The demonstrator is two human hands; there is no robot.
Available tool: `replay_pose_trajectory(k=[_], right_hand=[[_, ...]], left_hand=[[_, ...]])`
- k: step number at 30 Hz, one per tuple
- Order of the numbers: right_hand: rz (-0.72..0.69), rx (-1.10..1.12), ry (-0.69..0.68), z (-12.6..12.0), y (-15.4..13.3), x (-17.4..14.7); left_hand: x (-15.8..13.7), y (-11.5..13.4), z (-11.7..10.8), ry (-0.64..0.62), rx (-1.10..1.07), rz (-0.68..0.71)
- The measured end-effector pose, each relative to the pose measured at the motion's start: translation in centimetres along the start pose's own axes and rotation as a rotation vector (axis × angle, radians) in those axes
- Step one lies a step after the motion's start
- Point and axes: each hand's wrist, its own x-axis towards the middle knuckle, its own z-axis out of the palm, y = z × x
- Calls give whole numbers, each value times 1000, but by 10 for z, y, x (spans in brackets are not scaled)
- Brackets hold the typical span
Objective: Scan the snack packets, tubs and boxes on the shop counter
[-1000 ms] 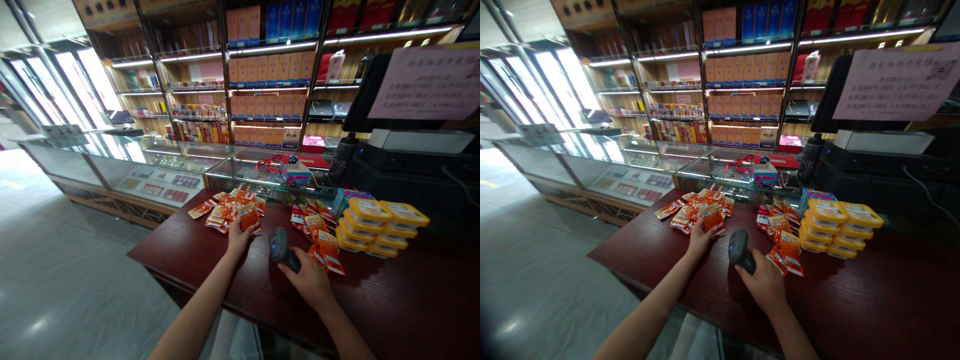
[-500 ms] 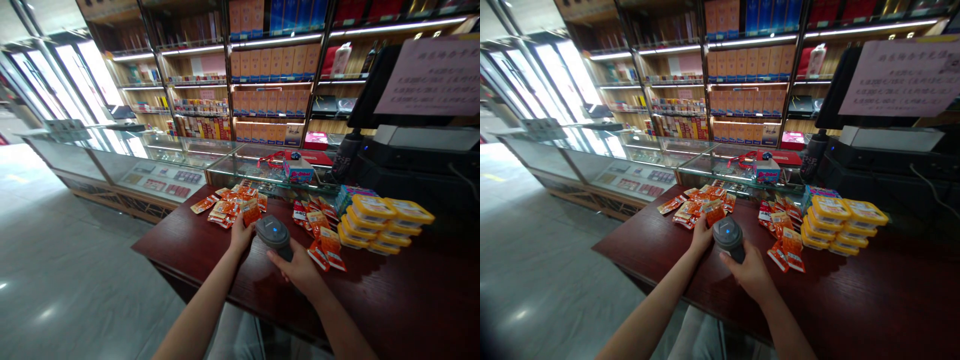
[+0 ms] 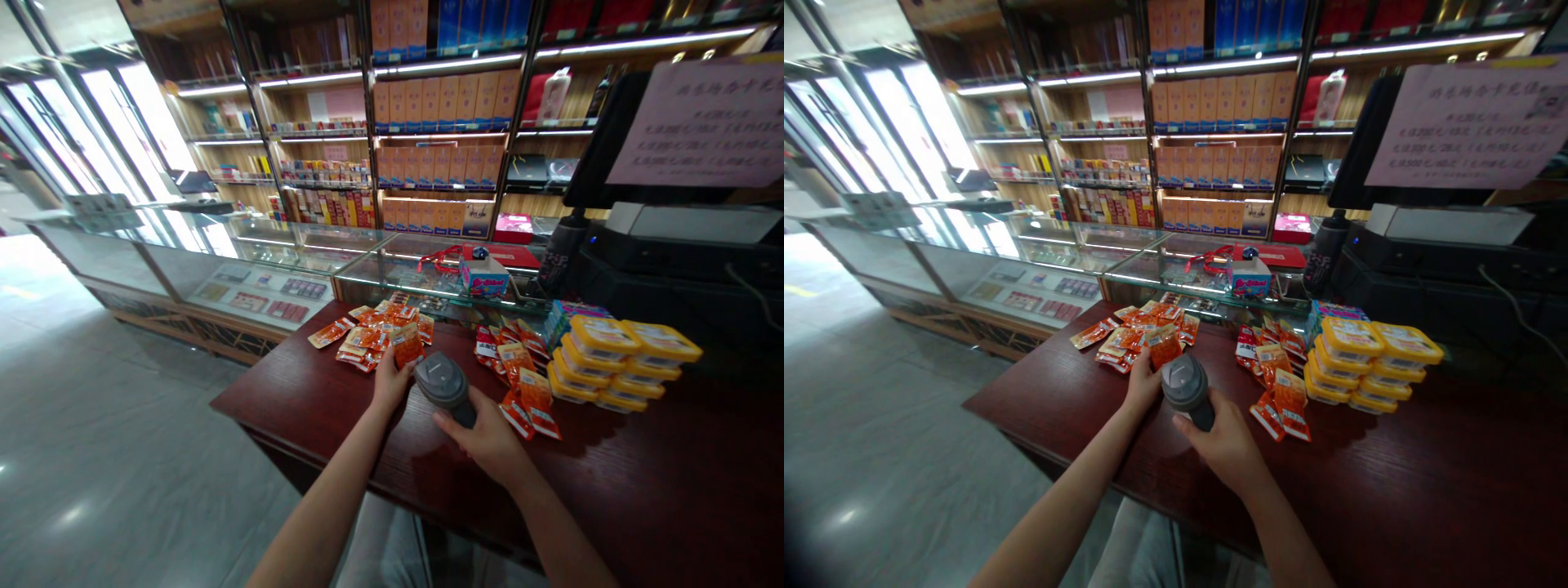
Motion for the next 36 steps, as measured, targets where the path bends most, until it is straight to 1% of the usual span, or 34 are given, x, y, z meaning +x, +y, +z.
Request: replay_pose_trajectory(k=[2,4,6,7,10,14,16,18,21,23,24,26,28,31,36], right_hand=[[-10,-232,-23,-4,3,-1],[34,-480,-28,-6,8,-4],[86,-657,-34,-5,15,-7],[91,-711,-36,-3,19,-8],[24,-834,-29,3,30,-11],[-37,-895,19,10,41,-13],[-50,-904,44,12,45,-13],[-64,-902,61,13,48,-12],[-69,-878,65,13,51,-11],[-67,-856,63,11,51,-11],[-69,-849,61,10,51,-11],[-80,-839,54,7,49,-12],[-96,-824,44,5,46,-13],[-106,-801,36,3,44,-14],[-59,-818,26,6,47,-11]], left_hand=[[0,-1,0,21,16,-17],[0,-2,1,27,3,-23],[0,-2,1,6,-57,-25],[0,-1,2,-7,-100,-27],[2,2,0,-20,-211,-39],[10,13,-1,10,-205,-110],[19,21,4,4,-208,-176],[30,29,16,-57,-249,-273],[45,43,46,-237,-377,-442],[52,50,68,-347,-463,-528],[56,53,79,-387,-483,-563],[61,57,98,-425,-443,-608],[64,56,116,-427,-348,-620],[68,50,136,-428,-242,-595],[70,35,154,-443,-109,-474]])
